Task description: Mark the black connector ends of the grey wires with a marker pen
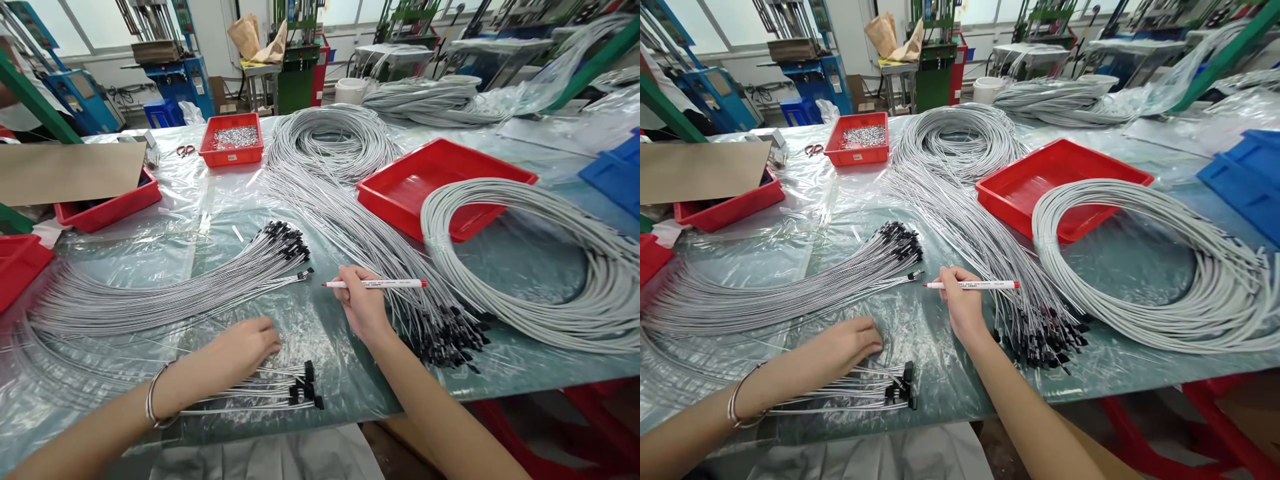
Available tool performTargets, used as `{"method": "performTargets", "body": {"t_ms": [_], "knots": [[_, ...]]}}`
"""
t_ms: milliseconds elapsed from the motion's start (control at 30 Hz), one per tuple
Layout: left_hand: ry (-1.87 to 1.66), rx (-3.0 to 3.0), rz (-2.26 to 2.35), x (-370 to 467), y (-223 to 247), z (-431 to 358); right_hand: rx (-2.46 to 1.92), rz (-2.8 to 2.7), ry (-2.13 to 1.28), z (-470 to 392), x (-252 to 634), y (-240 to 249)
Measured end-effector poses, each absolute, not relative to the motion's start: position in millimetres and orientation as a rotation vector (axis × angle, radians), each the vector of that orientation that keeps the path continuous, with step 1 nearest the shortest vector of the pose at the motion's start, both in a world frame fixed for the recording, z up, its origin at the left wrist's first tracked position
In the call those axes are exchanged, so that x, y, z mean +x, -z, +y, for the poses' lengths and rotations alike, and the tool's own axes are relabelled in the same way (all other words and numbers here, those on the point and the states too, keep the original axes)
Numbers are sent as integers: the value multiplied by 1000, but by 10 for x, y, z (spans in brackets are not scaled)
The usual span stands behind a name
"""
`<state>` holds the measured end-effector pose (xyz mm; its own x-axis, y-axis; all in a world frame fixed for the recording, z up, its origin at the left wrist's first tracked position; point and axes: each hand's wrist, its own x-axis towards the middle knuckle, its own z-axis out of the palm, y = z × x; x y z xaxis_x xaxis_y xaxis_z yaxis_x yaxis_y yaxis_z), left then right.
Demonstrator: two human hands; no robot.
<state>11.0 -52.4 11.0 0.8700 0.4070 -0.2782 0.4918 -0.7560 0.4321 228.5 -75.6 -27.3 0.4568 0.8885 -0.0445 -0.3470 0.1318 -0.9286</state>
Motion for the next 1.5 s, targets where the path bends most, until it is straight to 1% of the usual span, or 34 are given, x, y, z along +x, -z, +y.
{"method": "performTargets", "body": {"t_ms": [67,167,233,333,467,533,667,800,1067,1233,1367,1500], "knots": [[235,2687,807,197,-63,-373,-1084,-618,-979,-753,2289,269],[157,2863,1103,325,56,-146,-1073,-615,-973,-748,2292,269],[115,2921,1173,390,126,-13,-1071,-617,-973,-745,2294,269],[57,2890,971,450,161,120,-1072,-618,-977,-744,2296,264],[-6,2571,822,474,70,164,-1056,-588,-977,-746,2308,246],[33,2398,744,471,10,163,-1046,-569,-960,-748,2320,237],[240,2129,564,461,-39,172,-1041,-523,-876,-753,2348,233],[272,2074,534,483,-21,185,-1027,-495,-825,-752,2361,239],[328,1928,473,547,-16,103,-1040,-590,-888,-621,2247,114],[239,1850,468,543,42,56,-1073,-778,-985,-546,2075,36],[165,1703,496,531,98,17,-1034,-746,-1052,-521,2019,32],[127,1736,521,541,110,-10,-1062,-885,-1089,-512,1998,55]]}}
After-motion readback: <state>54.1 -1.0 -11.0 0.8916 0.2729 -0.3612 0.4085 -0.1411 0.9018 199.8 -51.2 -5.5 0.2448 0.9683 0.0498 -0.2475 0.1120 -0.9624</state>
